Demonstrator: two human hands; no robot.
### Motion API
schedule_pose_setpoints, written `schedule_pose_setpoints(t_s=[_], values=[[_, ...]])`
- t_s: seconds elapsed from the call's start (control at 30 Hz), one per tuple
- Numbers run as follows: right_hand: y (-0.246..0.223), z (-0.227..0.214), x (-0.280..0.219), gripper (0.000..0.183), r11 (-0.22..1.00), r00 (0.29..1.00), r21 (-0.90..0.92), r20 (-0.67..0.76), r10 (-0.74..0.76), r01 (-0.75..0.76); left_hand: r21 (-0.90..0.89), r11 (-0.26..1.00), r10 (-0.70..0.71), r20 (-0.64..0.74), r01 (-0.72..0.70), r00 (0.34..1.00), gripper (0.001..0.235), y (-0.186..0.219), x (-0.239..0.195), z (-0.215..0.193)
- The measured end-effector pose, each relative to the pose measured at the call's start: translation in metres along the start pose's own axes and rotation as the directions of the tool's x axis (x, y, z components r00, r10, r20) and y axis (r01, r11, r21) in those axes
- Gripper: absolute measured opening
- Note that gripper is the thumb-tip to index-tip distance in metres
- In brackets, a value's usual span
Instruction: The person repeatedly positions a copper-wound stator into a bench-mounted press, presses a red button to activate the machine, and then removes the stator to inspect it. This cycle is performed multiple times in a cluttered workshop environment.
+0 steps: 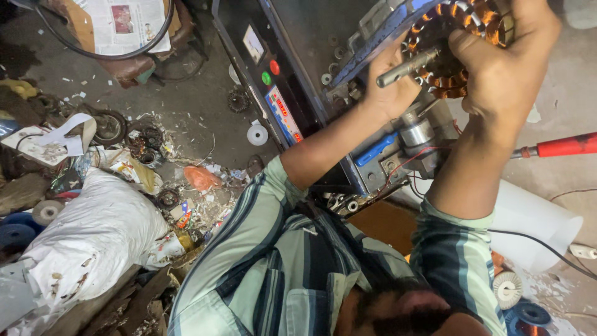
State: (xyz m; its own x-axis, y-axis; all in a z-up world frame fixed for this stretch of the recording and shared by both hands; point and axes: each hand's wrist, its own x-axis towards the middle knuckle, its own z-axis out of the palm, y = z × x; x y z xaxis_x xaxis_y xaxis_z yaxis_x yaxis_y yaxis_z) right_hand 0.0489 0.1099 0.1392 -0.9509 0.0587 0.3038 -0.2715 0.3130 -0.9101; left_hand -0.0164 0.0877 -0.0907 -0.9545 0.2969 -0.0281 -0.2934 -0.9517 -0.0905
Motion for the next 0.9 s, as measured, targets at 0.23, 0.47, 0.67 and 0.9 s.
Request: schedule_pose_setpoints(t_s=[0.23,0.47,0.67,0.9], values=[[0.002,-0.003,-0.001,0.026,0.999,1.0,-0.042,0.0,-0.019,0.019,-0.094,0.994,-0.052,0.096,0.061,0.994,0.033,0.0,0.01,-0.009],[0.0,-0.002,-0.001,0.03,1.0,1.0,0.003,0.011,-0.012,0.012,-0.139,0.99,0.004,0.151,0.018,0.988,0.031,-0.002,0.012,-0.008],[-0.002,0.0,0.0,0.029,1.0,1.0,0.016,0.01,-0.019,0.019,-0.237,0.959,-0.081,0.291,0.153,0.953,0.032,-0.001,0.015,-0.012],[0.004,-0.005,-0.001,0.028,1.0,1.0,0.013,0.02,-0.018,0.018,-0.256,0.951,-0.09,0.302,0.171,0.949,0.037,-0.002,0.016,-0.01]])
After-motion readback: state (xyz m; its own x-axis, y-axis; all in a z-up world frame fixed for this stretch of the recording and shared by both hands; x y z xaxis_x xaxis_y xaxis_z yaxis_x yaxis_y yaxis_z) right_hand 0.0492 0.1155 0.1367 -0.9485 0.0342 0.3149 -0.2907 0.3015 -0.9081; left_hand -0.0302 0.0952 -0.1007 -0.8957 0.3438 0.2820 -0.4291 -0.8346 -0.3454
